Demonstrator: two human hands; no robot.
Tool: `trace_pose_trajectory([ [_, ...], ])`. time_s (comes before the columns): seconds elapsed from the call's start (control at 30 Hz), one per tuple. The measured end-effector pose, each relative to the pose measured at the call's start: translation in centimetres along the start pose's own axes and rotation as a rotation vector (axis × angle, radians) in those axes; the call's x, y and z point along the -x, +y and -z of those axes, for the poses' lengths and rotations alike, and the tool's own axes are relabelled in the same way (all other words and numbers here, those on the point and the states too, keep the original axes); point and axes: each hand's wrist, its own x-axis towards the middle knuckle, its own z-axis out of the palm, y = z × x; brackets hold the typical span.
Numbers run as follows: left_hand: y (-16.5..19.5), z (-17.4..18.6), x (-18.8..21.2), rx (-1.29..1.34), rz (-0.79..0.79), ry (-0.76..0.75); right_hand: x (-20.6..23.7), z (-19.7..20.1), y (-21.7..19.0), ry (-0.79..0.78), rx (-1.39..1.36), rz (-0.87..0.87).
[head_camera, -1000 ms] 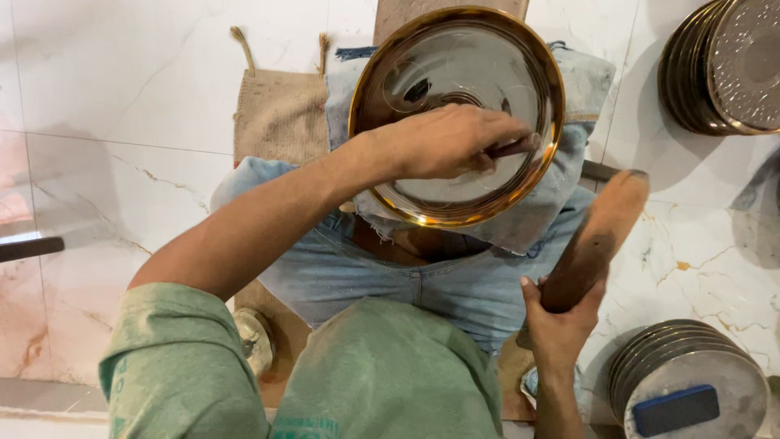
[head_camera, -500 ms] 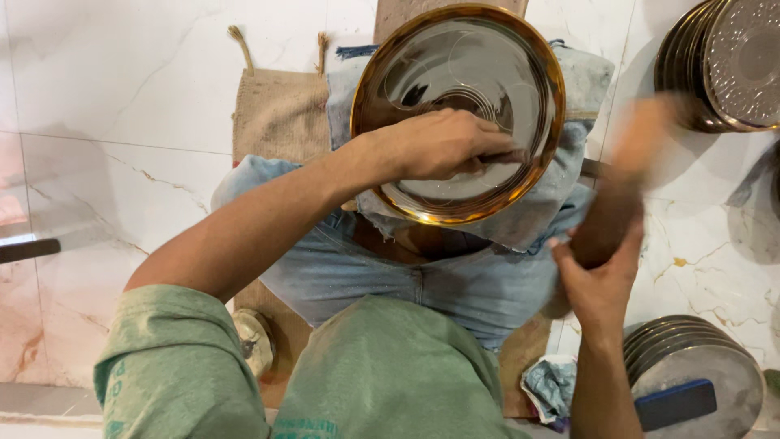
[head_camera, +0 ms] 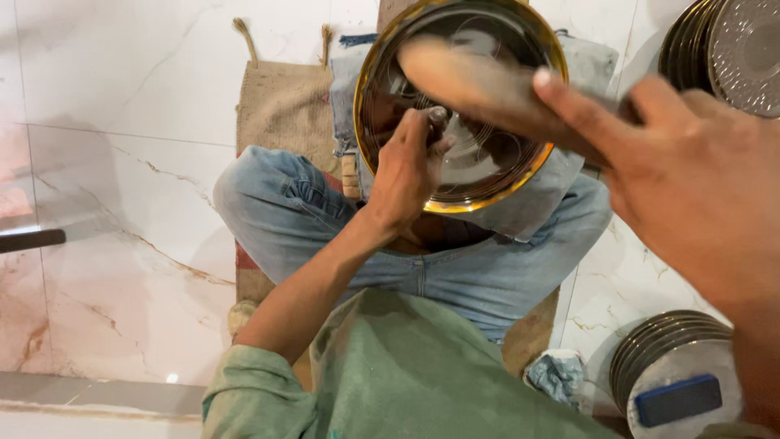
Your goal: The person sits cross-legged on the floor with a decorative brass plate resting on their lap. They hold a small punch against the plate's surface with one hand and repeatedly strike it with a hammer held in the other hand, working across the embossed pattern, briefly pausing to reposition the plate and punch.
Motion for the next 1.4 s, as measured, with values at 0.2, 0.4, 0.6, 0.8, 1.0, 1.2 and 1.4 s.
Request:
trace_pose_trajectory([
  [0.2, 0.4, 0.0, 0.0, -0.023, 0.019, 0.003, 0.6, 0.5, -0.5, 0.151, -0.012, -0.015],
  [0.4, 1.2, 1.5, -1.5, -0.015, -0.145, -0.231, 2.5, -3.7, 0.5, 0.171, -0.267, -0.147],
  [0.6, 0.5, 1.5, -5.9, -0.027, -0.400, -0.587, 6.1, -10.8, -1.2, 0.134, -0.448, -0.424],
  [0.8, 1.3, 1.0, -8.0, -0.034, -0.558, -0.817, 9.3, -19.5, -5.7, 0.390, -0.847, -0.575],
  [1.0, 1.7, 2.1, -8.4, 0.060, -0.528, -0.792, 11.5, -22.3, -9.3, 0.505, -0.776, -0.580],
  [1.2, 1.4, 1.5, -8.4, -0.041, -0.465, -0.775, 10.1, -19.8, -8.7, 0.499, -1.353, -0.815],
  [1.4, 1.3, 1.1, -9.0, -0.088, -0.520, -0.895, 8.0, -19.0, -7.3, 0.766, -1.436, -0.748],
])
